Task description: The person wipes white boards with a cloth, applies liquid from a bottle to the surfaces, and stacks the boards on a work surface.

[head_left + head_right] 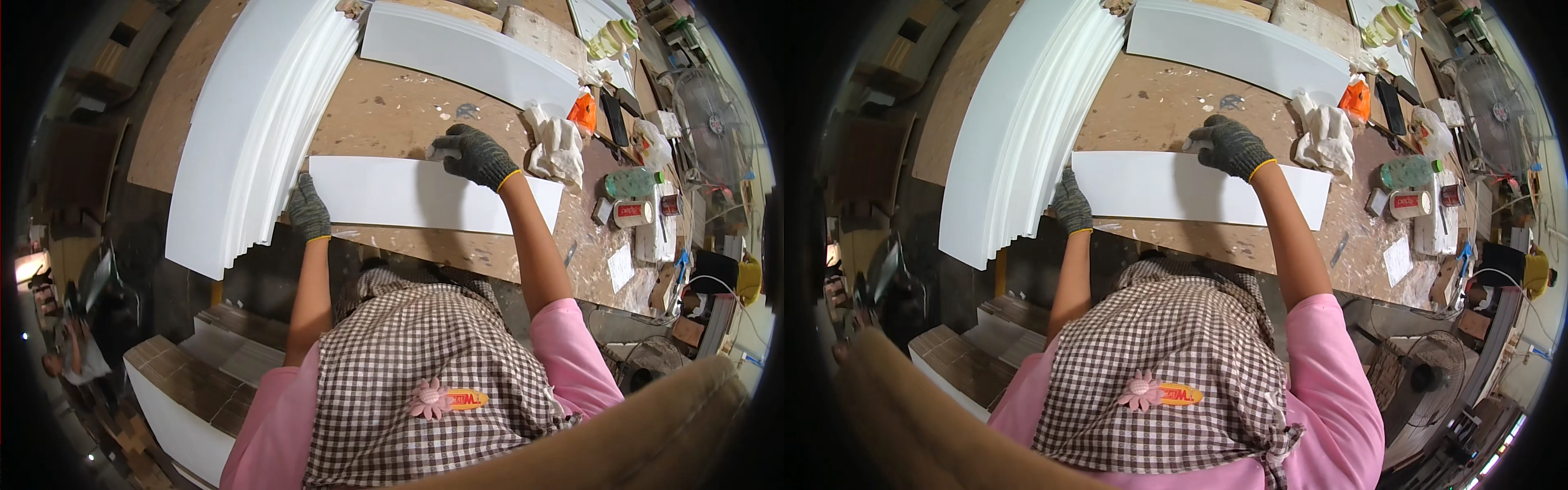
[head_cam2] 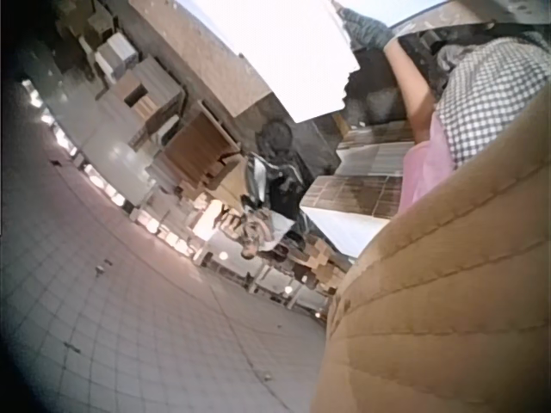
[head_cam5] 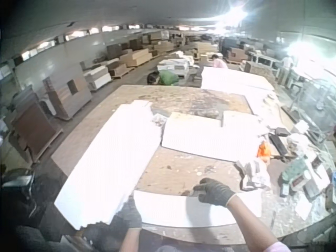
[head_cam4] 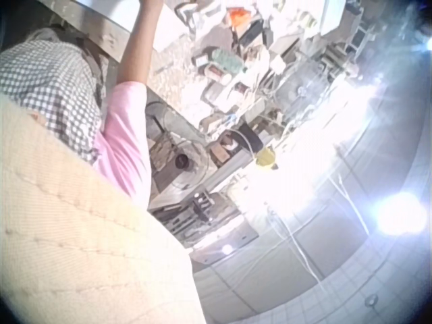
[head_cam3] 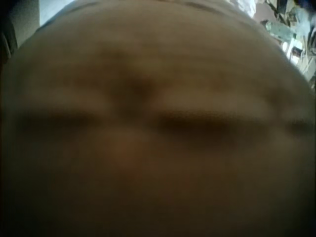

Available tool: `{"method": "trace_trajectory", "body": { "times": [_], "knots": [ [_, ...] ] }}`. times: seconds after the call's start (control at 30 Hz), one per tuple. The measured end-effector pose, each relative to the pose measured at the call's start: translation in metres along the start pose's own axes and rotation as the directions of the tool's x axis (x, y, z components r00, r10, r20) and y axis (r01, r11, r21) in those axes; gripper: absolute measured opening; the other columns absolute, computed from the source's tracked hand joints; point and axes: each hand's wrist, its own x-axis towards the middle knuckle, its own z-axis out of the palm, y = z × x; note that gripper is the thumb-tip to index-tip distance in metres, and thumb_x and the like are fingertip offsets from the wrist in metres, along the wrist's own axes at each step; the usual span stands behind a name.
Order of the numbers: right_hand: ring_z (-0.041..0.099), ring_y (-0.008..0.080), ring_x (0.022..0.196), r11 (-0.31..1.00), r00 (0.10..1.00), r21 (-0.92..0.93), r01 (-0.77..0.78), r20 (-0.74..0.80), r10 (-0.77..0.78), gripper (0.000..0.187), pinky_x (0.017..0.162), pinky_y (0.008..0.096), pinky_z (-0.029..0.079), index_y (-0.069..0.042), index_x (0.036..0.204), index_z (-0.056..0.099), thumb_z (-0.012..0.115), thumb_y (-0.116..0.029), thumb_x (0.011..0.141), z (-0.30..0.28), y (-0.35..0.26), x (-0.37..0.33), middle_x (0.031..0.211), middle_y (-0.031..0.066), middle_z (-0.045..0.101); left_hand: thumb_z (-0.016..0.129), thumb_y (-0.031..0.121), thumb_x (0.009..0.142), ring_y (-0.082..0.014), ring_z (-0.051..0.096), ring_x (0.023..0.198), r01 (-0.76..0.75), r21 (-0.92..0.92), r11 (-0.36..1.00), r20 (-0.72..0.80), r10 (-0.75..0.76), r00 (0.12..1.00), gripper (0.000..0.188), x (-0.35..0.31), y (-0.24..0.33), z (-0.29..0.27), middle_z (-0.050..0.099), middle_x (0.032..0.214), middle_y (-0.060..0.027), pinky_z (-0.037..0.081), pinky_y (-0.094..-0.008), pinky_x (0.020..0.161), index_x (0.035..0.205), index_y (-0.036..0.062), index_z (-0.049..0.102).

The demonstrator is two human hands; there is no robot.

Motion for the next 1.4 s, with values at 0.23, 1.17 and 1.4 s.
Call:
{"method": "trace_trajectory", "body": {
  "times": [0.23, 1.17, 1.4],
  "knots": [
    [0.056, 0.0334, 0.110, 1.000, 1.000, -0.004, 0.010, 0.025, -0.010, 0.039, 0.097, 0.0389, 0.045, -0.016, 0.118, 0.065, 0.063, -0.023, 0.079, 0.000, 0.006, 0.013, 0.122, 0.0170, 0.056, 0.036, 0.052, 0.096, -0.0422, 0.061, 0.082, -0.109, 0.047, 0.993, -0.039, 0.111, 0.993, 0.063, 0.002, -0.012, 0.006, 0.065, 0.088, -0.0253, 0.046, -0.0488, 0.074, 0.090, -0.0026, 0.068],
    [0.064, 0.0180, 0.090, 0.761, 0.796, 0.649, -0.011, -0.455, 0.399, 0.029, 0.083, 0.0298, 0.050, -0.009, 0.113, 0.067, 0.063, -0.024, 0.088, 0.008, 0.045, -0.050, 0.103, 0.0117, 0.070, 0.034, 0.027, 0.101, -0.0348, 0.063, 0.083, -0.273, 0.357, 0.894, 0.014, 0.287, 0.958, 0.037, 0.011, -0.043, 0.021, 0.065, 0.093, -0.0202, 0.049, -0.0452, 0.072, 0.119, 0.0104, 0.062],
    [0.059, 0.0117, 0.098, 0.724, 0.701, 0.673, -0.150, -0.444, 0.558, 0.033, 0.088, 0.0264, 0.046, -0.004, 0.120, 0.063, 0.062, -0.020, 0.091, -0.023, 0.180, -0.164, 0.112, 0.0060, 0.066, 0.033, 0.025, 0.101, -0.0352, 0.063, 0.086, -0.250, 0.316, 0.915, 0.047, 0.248, 0.968, 0.035, 0.017, -0.054, 0.030, 0.063, 0.102, -0.0200, 0.051, -0.0451, 0.076, 0.127, 0.0114, 0.053]
  ]
}}
